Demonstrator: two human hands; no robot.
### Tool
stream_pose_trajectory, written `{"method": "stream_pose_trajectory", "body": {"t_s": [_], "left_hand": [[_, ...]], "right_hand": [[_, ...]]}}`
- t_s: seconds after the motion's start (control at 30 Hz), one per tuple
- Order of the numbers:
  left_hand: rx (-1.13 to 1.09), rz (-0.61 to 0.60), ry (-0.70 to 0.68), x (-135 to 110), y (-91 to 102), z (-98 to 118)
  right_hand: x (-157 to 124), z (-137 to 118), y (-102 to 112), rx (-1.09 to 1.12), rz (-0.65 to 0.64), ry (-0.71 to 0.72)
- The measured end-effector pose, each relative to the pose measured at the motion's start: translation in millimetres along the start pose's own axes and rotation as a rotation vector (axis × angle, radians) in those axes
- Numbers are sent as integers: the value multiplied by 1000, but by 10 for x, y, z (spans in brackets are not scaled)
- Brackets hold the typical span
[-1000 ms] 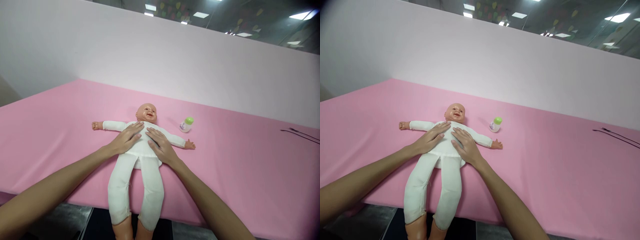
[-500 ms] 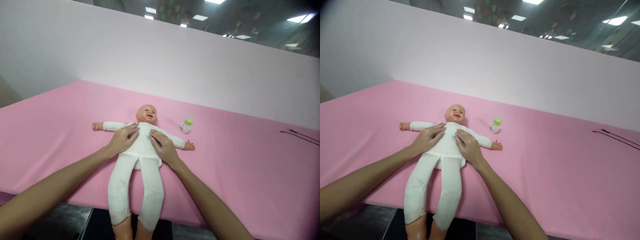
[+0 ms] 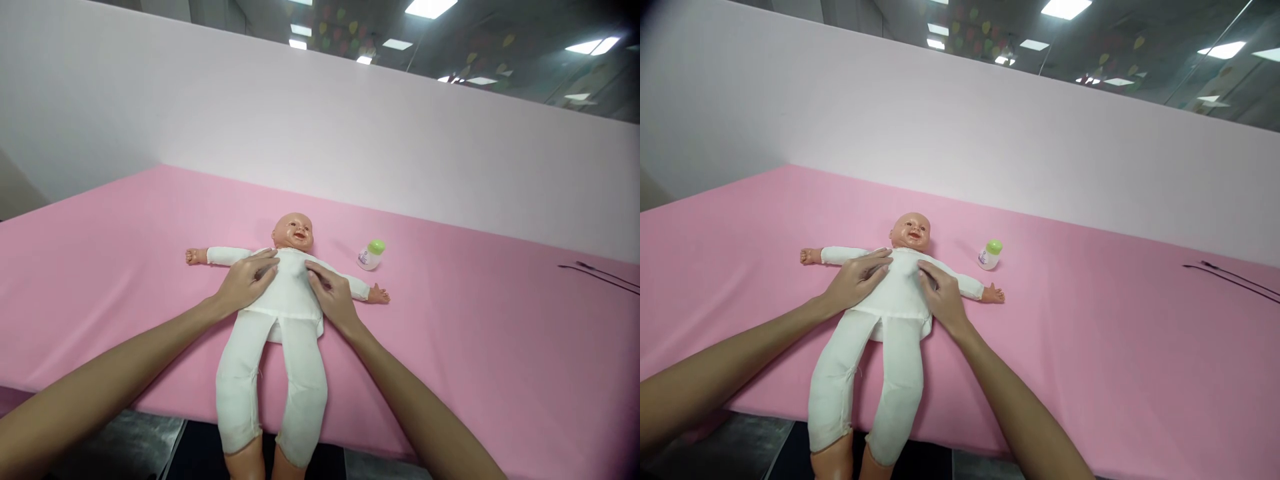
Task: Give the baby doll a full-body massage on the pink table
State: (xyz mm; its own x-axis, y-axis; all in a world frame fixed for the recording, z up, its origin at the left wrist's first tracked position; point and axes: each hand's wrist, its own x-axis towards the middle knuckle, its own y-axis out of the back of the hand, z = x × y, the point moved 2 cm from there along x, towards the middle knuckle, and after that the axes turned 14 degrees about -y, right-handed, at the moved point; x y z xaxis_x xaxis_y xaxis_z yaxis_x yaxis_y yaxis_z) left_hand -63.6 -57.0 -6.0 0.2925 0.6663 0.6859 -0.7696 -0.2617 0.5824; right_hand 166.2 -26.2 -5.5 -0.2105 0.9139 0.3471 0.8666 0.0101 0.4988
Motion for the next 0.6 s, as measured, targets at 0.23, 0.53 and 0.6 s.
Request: {"method": "stream_pose_trajectory", "body": {"t_s": [0.23, 0.53, 0.6], "left_hand": [[23, 90, -30, 2, -1, 19], [44, 102, -35, -6, -8, 0], [100, 137, 9, -11, 9, 7]], "right_hand": [[99, 178, 127, -164, 81, 27], [86, 176, 94, -199, 70, 62], [90, 178, 99, -200, 80, 61]]}}
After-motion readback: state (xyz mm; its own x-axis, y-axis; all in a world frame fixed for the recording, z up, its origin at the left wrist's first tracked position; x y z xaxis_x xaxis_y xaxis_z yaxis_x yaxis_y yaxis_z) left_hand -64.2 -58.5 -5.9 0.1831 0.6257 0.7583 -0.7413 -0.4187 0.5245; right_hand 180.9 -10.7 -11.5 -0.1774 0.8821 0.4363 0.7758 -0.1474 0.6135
